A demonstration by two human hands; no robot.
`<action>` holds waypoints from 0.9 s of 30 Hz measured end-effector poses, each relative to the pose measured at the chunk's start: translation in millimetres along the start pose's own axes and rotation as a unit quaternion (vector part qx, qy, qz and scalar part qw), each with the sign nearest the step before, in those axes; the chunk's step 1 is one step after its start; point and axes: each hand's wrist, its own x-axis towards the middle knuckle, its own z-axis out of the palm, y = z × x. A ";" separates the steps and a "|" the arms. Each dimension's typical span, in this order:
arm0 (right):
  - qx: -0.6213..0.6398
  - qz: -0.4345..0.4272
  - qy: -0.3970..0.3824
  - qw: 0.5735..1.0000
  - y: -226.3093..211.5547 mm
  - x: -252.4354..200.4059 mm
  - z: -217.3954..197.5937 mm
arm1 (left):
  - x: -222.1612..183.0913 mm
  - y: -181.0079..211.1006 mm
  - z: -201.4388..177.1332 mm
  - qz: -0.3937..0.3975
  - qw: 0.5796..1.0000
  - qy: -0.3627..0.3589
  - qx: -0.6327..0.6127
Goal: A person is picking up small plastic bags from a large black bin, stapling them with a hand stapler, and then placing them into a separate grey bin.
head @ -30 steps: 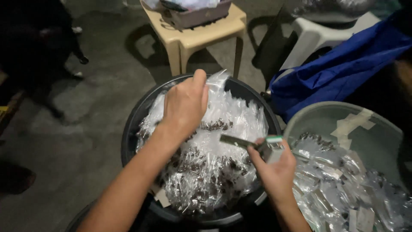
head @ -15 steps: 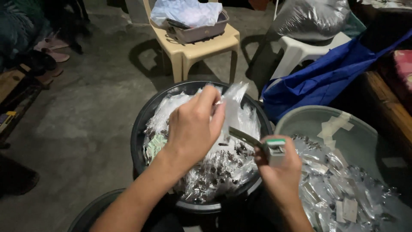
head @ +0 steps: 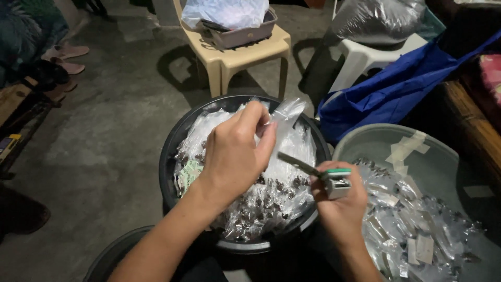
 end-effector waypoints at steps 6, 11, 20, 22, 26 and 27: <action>-0.038 0.034 -0.025 0.998 -6.5 1.2 13.4 | -9.2 9.7 -0.2 -0.014 0.997 -0.062 -0.046; -0.016 0.011 0.003 1.000 -17.2 15.8 16.1 | -23.8 8.4 0.6 -0.051 0.987 -0.147 -0.024; 0.131 0.004 -0.048 0.990 -21.1 34.6 5.3 | -22.0 -1.8 -5.7 -0.150 0.977 -0.129 -0.075; 0.145 0.002 -0.078 0.986 -22.0 33.9 4.0 | -19.8 -5.3 0.4 -0.245 0.944 -0.171 -0.140; 0.146 0.097 -0.084 0.981 -16.3 30.1 1.9 | -35.3 -15.9 24.2 0.006 0.948 -0.117 -0.296; 0.154 0.105 -0.096 0.978 -12.7 30.1 -0.1 | -38.1 -17.4 27.7 0.119 0.949 -0.076 -0.283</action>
